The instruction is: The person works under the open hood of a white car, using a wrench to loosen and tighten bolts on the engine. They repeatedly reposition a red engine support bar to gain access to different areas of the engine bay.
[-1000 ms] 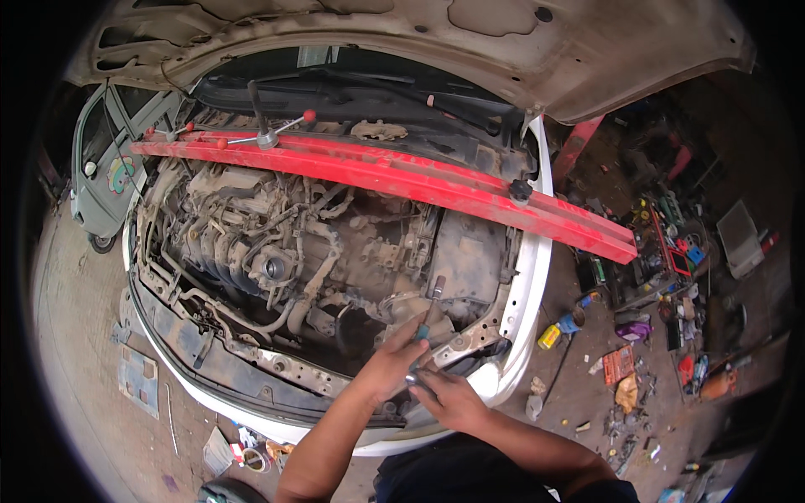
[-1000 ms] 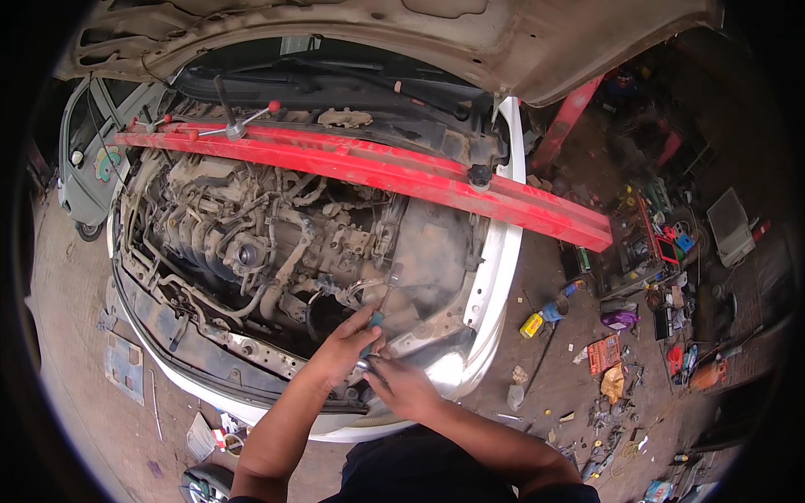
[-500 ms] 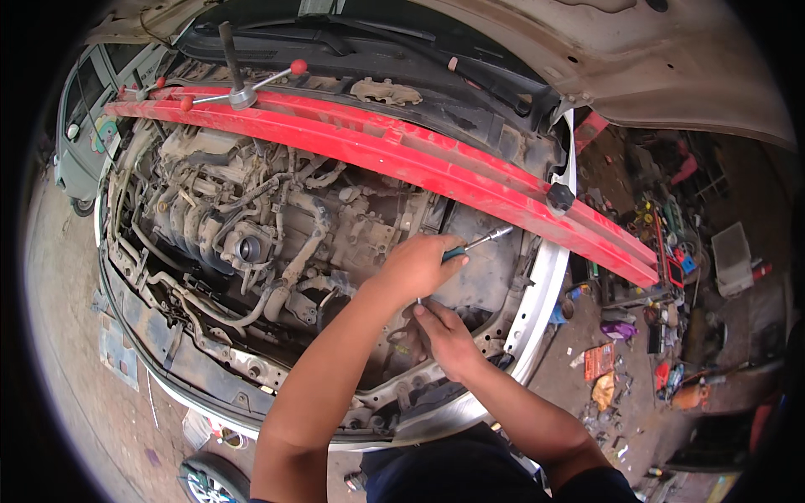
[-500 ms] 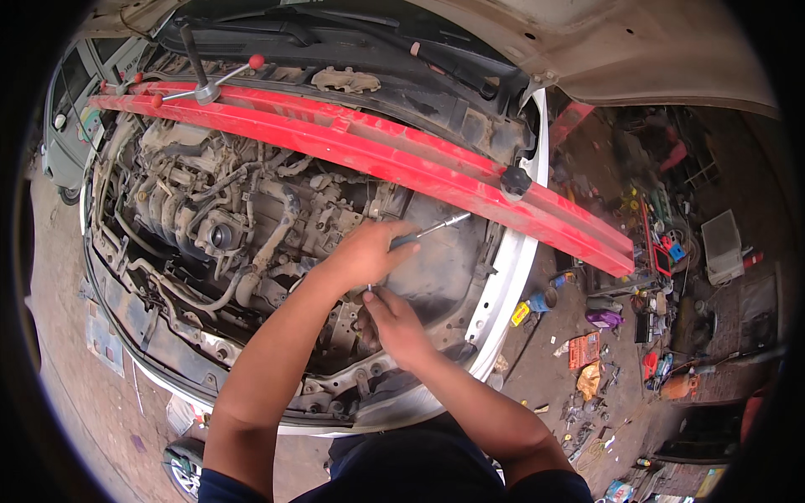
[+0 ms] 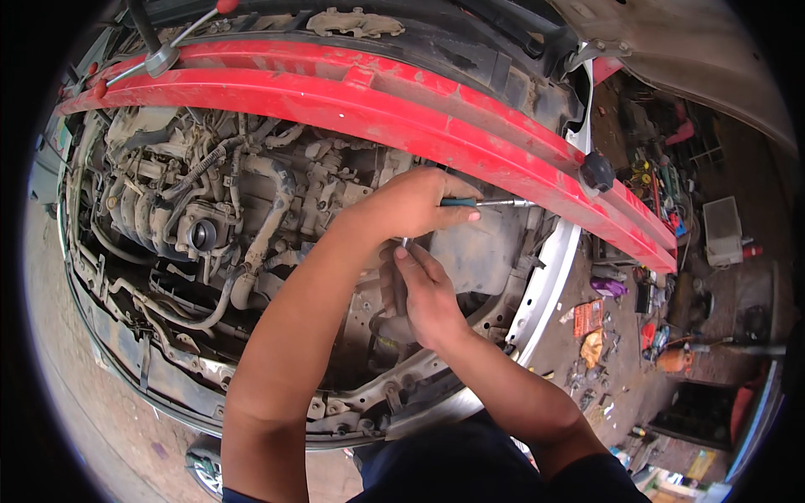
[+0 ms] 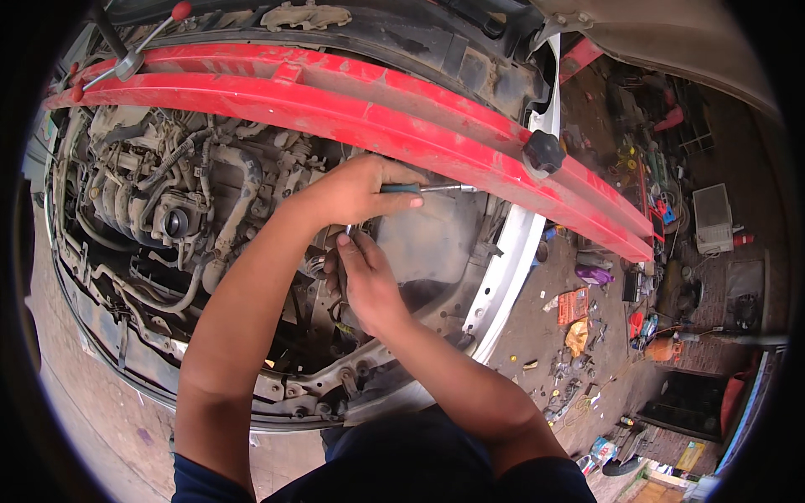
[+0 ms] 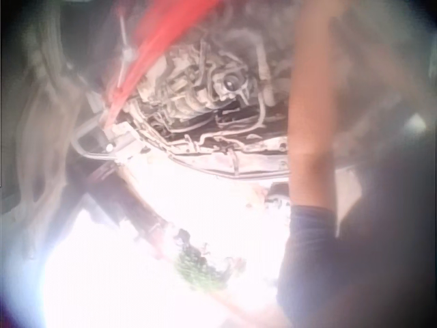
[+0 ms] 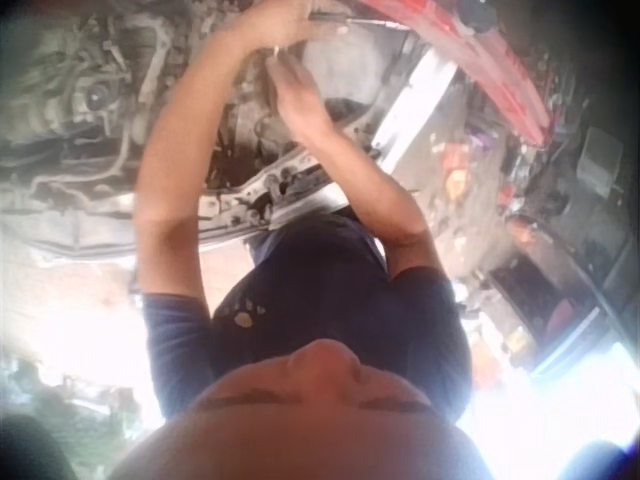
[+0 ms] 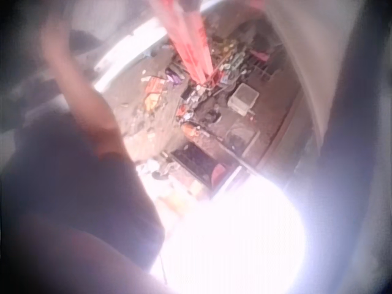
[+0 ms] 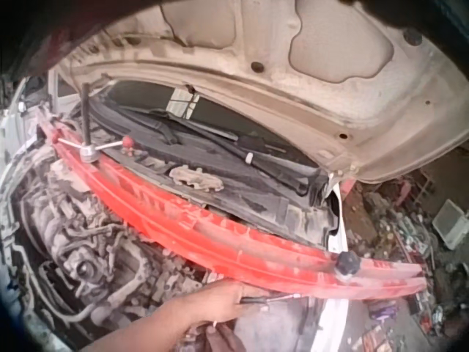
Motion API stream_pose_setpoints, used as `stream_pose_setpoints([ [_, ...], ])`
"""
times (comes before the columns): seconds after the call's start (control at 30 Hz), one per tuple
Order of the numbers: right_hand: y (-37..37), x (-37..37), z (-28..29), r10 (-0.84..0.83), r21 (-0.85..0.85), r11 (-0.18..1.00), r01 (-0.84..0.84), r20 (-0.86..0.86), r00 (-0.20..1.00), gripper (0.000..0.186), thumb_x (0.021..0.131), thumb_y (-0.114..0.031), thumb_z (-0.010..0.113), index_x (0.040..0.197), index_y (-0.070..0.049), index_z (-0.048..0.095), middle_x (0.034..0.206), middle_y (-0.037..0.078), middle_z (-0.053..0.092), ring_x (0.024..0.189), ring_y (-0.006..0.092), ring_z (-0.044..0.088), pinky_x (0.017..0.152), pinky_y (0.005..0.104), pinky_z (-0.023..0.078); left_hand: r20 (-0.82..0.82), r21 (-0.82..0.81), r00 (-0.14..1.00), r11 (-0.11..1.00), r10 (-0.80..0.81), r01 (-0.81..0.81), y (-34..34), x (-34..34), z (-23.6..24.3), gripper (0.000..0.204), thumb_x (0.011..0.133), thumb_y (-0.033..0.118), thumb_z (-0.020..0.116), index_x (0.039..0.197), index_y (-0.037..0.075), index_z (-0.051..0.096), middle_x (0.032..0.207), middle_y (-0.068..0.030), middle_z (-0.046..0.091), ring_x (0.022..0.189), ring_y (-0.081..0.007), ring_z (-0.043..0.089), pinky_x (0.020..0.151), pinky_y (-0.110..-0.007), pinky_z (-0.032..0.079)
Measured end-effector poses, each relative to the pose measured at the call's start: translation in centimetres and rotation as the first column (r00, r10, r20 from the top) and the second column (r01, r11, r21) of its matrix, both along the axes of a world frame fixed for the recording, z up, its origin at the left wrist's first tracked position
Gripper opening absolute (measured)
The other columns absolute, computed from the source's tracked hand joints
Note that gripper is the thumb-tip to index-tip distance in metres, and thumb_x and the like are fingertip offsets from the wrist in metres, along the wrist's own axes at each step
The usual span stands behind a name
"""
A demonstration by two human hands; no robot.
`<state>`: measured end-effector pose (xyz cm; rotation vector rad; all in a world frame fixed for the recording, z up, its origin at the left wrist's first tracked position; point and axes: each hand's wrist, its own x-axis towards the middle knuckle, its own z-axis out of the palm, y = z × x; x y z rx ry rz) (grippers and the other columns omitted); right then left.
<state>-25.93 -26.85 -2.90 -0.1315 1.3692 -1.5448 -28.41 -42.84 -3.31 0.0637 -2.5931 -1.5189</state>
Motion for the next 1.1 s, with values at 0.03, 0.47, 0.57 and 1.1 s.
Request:
stream_pose_setpoints([
  [0.03,-0.3,-0.2,-0.2,-0.007,-0.004,1.0,0.007,0.008,1.0,0.03,0.108,-0.029,0.048,0.114,-0.001,0.059,0.08,0.004,0.059,0.061,0.0141,0.053,0.055,0.0271,0.042,0.014,0.052,1.0,0.999,-0.016,0.015,-0.4,-0.3,0.1,0.052,0.087,0.045,0.074,0.124,0.008,0.071,0.117,-0.0197,0.072,0.111,-0.0342,0.068,0.097,-0.042,0.052],
  [0.47,-4.6,-0.9,0.1,0.018,-0.419,0.894,0.157,0.384,0.923,0.021,0.104,-0.026,0.055,0.111,-0.007,0.054,0.096,0.007,0.067,0.08,0.0196,0.066,0.074,0.0362,0.051,0.173,0.147,0.97,0.97,0.17,-0.196,-3.6,-3.2,2.5,0.042,0.09,0.04,0.073,0.116,0.007,0.068,0.092,-0.0063,0.072,0.062,-0.0144,0.062,0.055,-0.031,0.052],
  [0.57,-4.1,-1.7,2.1,0.063,-0.374,0.924,0.08,0.354,0.933,0.021,0.103,-0.023,0.056,0.116,-0.007,0.056,0.093,0.008,0.068,0.085,0.0209,0.067,0.075,0.035,0.052,0.135,0.2,0.95,0.931,0.282,-0.305,-4.3,-3.4,2.2,0.04,0.092,0.038,0.071,0.115,0.006,0.068,0.092,-0.007,0.071,0.065,-0.0149,0.063,0.058,-0.031,0.052],
  [1.1,-2.8,-4.7,-0.5,0.319,-0.069,0.934,-0.351,-0.282,0.905,0.04,0.096,-0.01,0.066,0.13,0.002,0.05,0.108,0.003,0.056,0.093,0.01,0.056,0.076,0.0269,0.048,0.412,0.649,0.886,0.614,0.213,-0.449,-1.2,2.0,0.4,0.035,0.101,0.032,0.062,0.114,-0.001,0.062,0.086,-0.0069,0.065,0.075,-0.0159,0.061,0.07,-0.031,0.05],
])
